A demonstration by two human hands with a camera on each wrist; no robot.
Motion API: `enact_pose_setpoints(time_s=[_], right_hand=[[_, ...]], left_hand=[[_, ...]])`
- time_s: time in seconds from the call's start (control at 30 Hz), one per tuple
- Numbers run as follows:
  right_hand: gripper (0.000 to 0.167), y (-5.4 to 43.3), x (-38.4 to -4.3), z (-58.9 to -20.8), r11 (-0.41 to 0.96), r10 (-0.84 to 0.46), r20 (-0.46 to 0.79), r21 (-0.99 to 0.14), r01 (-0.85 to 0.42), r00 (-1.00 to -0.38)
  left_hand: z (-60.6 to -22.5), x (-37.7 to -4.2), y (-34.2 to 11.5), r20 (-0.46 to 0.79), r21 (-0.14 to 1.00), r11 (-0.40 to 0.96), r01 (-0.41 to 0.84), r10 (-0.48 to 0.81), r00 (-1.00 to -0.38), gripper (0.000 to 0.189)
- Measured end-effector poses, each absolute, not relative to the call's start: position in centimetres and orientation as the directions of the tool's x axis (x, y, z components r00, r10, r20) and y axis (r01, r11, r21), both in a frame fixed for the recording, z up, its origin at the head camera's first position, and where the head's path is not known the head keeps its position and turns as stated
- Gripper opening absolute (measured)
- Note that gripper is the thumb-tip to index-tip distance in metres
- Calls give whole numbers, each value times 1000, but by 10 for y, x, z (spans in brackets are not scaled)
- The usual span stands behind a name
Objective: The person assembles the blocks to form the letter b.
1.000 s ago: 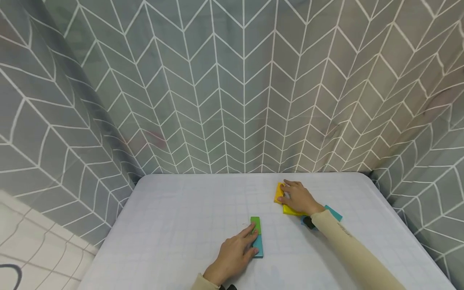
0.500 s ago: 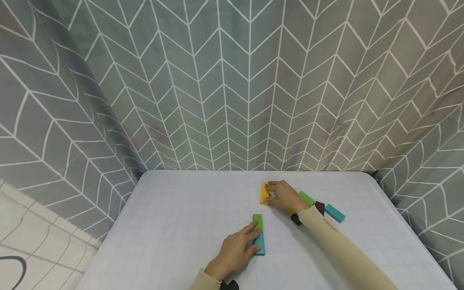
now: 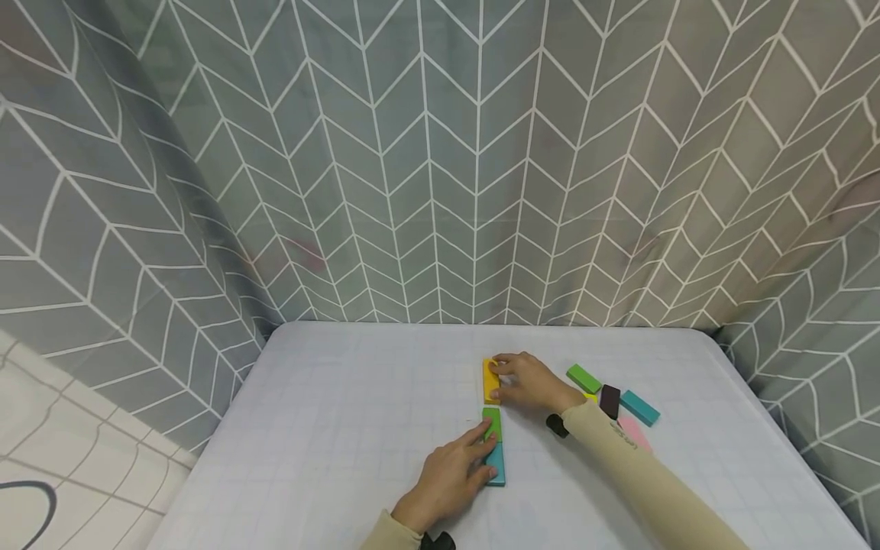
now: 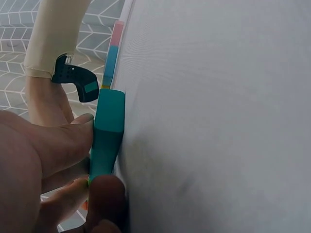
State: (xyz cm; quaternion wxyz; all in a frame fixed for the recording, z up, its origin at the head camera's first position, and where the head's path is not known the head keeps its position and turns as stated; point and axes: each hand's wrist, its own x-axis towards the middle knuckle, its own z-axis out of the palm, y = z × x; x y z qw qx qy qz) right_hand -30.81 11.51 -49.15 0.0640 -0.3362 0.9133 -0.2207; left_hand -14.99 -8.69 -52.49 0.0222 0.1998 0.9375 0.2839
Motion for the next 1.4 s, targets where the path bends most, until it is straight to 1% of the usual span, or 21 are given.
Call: enact_pose_setpoints(time_s=[0.3, 0.57, 0.8, 1.0, 1.27, 1.4], right_hand=[[59, 114, -302, -490, 643, -676, 41, -455, -616, -736], [61, 117, -304, -492, 639, -675, 68, -443, -629, -735], [60, 118, -303, -495, 644, -657, 65, -469, -604, -751], [61, 118, -298, -493, 625, -662, 73, -496, -603, -746], [61, 119, -292, -495, 629, -662, 71, -490, -604, -746], [61, 119, -290, -497, 636, -661, 73, -475, -609, -747]], left_hand=[[-521, -150, -85, 54, 538, 767, 350, 383, -922, 53], [-520, -151, -84, 49, 541, 767, 346, 382, -923, 53], [-517, -152, -83, 49, 537, 768, 350, 385, -922, 52], [-516, -151, -84, 42, 537, 769, 346, 385, -922, 52], [-517, -150, -83, 2, 580, 754, 309, 378, -926, 53], [-518, -149, -83, 4, 572, 759, 310, 376, -927, 52]])
